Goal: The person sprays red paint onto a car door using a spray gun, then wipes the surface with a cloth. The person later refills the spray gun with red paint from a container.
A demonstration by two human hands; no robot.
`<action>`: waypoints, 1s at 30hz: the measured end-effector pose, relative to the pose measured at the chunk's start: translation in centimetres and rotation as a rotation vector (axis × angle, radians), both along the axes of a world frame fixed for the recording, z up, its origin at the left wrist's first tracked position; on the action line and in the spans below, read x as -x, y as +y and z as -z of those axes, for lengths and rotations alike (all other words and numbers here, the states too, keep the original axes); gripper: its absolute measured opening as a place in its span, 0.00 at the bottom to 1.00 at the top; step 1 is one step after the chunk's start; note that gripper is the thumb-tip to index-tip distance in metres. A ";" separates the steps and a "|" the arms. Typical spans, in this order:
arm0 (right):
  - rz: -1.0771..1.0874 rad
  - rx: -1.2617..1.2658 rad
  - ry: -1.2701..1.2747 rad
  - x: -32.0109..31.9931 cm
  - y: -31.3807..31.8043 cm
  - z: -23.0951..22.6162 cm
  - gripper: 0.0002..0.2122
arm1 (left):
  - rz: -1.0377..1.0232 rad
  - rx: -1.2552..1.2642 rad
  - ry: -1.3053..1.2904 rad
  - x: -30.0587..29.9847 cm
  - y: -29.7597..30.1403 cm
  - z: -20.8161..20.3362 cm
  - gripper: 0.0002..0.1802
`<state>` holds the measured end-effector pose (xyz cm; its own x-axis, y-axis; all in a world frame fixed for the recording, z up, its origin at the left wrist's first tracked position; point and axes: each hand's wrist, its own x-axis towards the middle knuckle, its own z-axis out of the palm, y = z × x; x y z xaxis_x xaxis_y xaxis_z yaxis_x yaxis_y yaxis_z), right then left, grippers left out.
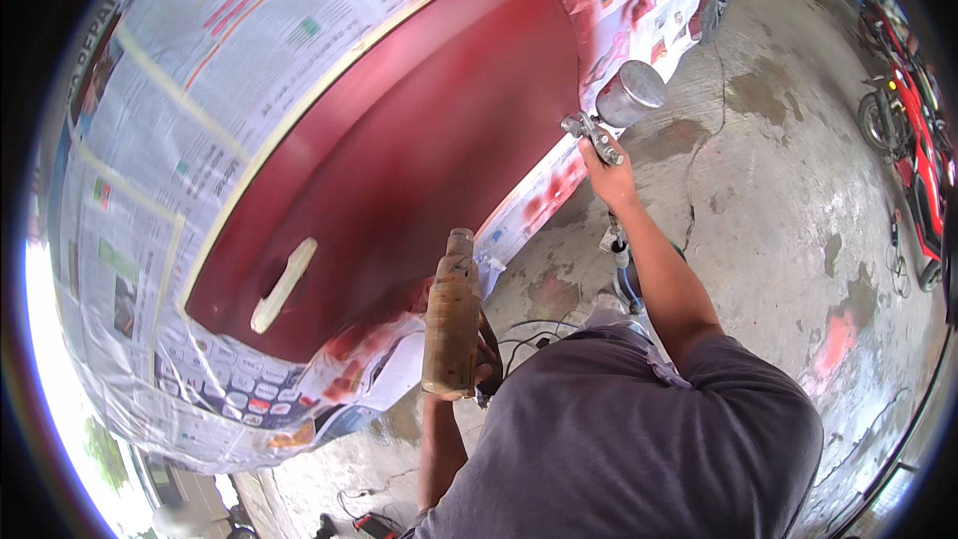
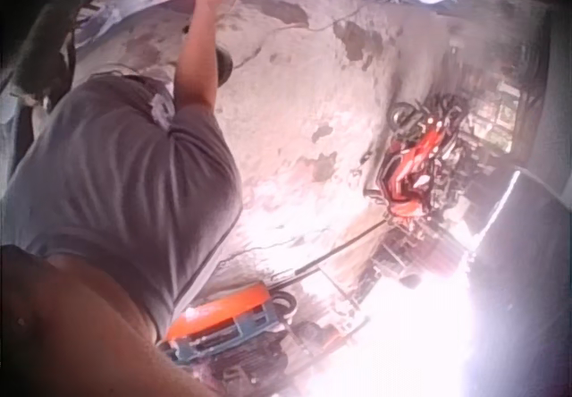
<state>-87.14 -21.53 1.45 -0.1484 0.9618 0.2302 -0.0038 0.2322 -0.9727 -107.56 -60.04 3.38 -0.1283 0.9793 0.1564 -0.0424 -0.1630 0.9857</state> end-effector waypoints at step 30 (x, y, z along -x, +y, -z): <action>-0.701 -0.318 -0.142 15.5 -37.5 -2.1 0.22 | -0.351 0.295 0.113 -0.2 -29.2 3.7 0.25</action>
